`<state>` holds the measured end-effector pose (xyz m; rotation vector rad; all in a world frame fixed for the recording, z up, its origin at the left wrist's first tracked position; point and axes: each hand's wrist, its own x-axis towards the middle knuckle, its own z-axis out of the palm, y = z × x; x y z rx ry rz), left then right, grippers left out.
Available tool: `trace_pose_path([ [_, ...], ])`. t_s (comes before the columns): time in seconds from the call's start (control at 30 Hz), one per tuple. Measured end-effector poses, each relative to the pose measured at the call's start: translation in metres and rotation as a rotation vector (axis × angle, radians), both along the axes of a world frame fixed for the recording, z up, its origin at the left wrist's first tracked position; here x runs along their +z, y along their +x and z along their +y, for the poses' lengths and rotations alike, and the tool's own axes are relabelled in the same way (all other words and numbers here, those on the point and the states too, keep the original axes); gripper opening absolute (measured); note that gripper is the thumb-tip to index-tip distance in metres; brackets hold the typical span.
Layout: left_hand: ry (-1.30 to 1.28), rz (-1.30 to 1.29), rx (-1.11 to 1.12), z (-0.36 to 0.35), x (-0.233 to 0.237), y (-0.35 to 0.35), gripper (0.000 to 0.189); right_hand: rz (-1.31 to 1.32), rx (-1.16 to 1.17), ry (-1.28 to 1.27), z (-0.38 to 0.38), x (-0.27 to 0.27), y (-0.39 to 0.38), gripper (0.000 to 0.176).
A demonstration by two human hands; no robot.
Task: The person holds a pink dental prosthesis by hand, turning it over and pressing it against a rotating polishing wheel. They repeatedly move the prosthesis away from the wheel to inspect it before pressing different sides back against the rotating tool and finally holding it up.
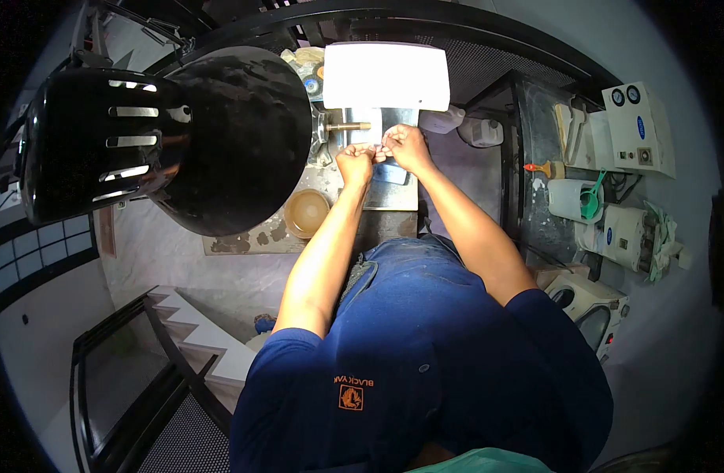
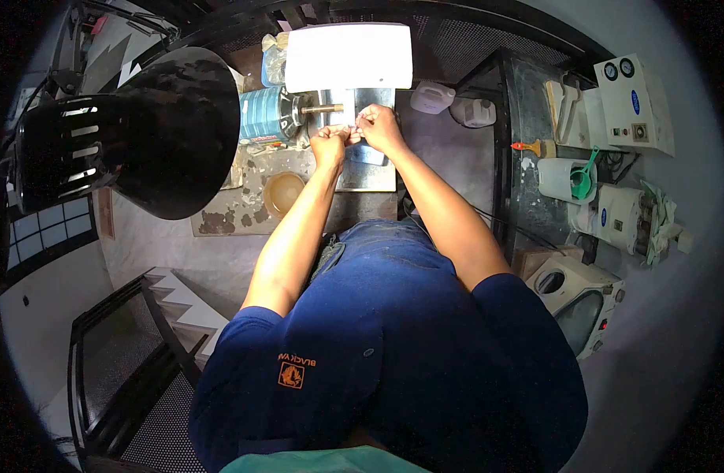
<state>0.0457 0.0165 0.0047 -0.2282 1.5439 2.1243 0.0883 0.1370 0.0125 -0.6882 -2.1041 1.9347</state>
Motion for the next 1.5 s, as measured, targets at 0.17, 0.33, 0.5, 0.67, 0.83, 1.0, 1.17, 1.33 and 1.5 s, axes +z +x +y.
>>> trace_pose_path([
  [0.17, 0.09, -0.04, 0.034, 0.002, 0.003, 0.008, 0.004, -0.041, -0.008, 0.171, -0.002, 0.013, 0.007, 0.006],
  [0.33, 0.144, -0.121, 0.073, 0.006, 0.009, 0.012, 0.006, -0.07, 0.011, 0.243, -0.003, 0.03, 0.006, 0.007],
  [0.5, 0.211, -0.189, 0.104, 0.008, -0.005, 0.014, 0.006, -0.044, -0.007, 0.217, -0.002, 0.024, 0.007, 0.008],
  [0.67, 0.211, -0.258, 0.11, 0.012, -0.007, 0.015, 0.005, -0.032, -0.02, 0.237, 0.0, 0.021, 0.011, 0.008],
  [0.83, 0.217, -0.308, 0.152, 0.013, 0.005, 0.016, 0.006, -0.032, -0.023, 0.279, 0.0, 0.027, 0.01, 0.009],
  [1.0, 0.157, -0.304, 0.166, 0.014, 0.005, 0.012, 0.006, -0.072, -0.008, 0.269, 0.002, 0.024, 0.005, 0.009],
  [1.17, 0.155, -0.301, 0.098, 0.013, 0.01, 0.013, 0.006, -0.08, -0.039, 0.197, 0.007, 0.012, 0.007, 0.01],
  [1.33, 0.157, -0.297, 0.115, 0.013, 0.004, 0.012, 0.005, -0.081, -0.062, 0.132, 0.009, -0.002, 0.001, 0.011],
  [1.5, 0.161, -0.303, 0.118, 0.012, 0.013, 0.013, 0.006, -0.116, -0.027, 0.141, 0.009, 0.01, 0.004, 0.007],
])
